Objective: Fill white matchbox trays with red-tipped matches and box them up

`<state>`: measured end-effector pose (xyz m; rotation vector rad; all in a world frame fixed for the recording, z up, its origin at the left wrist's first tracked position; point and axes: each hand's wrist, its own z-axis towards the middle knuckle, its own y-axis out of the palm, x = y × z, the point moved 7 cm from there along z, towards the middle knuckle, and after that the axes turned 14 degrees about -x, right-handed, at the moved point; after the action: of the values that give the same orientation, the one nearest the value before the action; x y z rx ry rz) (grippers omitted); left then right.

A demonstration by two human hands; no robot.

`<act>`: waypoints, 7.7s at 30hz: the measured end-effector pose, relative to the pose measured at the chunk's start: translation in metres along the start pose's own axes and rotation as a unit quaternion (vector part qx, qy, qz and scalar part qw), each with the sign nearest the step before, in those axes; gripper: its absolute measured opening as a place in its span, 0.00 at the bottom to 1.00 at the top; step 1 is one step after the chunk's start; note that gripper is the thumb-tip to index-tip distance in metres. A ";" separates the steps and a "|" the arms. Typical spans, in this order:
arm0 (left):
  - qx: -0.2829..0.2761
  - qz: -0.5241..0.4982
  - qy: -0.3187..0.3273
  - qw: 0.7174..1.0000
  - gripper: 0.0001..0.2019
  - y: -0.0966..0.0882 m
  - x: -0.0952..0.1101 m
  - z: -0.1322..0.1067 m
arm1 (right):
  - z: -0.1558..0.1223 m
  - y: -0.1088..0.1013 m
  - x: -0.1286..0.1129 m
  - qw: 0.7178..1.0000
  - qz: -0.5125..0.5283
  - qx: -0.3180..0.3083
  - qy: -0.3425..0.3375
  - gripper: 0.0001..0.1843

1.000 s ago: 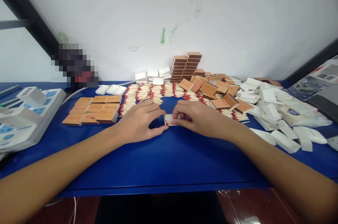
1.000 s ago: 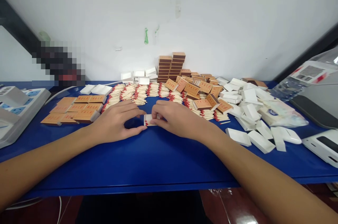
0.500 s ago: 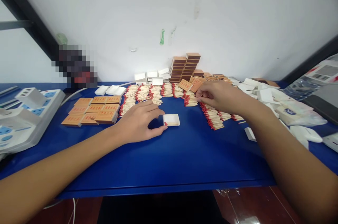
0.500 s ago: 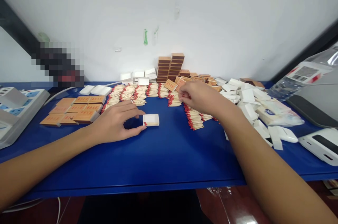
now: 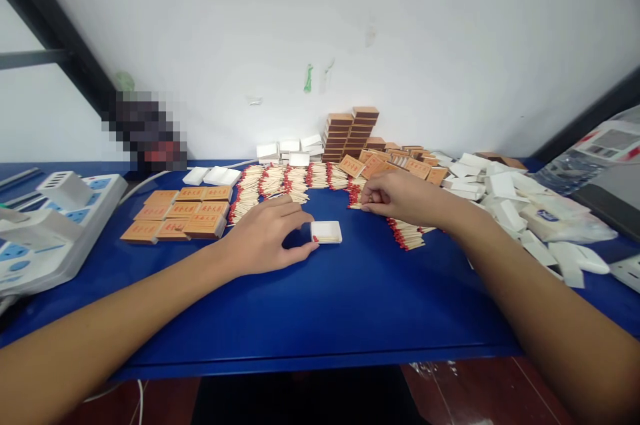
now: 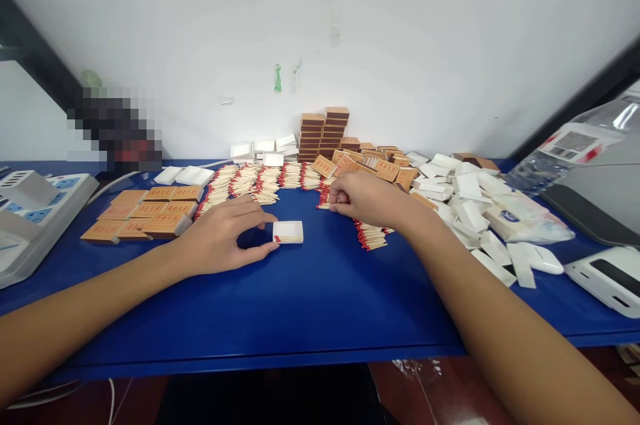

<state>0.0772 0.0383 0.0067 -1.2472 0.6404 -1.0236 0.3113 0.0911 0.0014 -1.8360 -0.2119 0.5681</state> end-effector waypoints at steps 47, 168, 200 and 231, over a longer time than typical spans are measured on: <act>0.051 0.060 -0.009 0.997 0.14 -0.004 0.007 -0.001 | -0.019 0.018 -0.094 0.973 -0.140 0.119 -0.138 0.10; 0.014 0.056 -0.030 0.998 0.14 0.002 0.005 0.000 | -0.015 0.027 -0.099 0.983 -0.131 0.065 -0.108 0.12; 0.030 0.052 -0.017 0.998 0.14 -0.001 0.005 -0.001 | 0.004 0.002 -0.003 0.998 -0.068 0.016 0.004 0.08; 0.019 0.041 -0.029 0.999 0.13 0.001 0.006 -0.001 | -0.015 -0.005 -0.057 0.985 -0.071 0.135 -0.077 0.08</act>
<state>0.0790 0.0329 0.0057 -1.2034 0.6202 -0.9252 0.2700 0.0566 0.0250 -1.5027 -0.3496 0.6083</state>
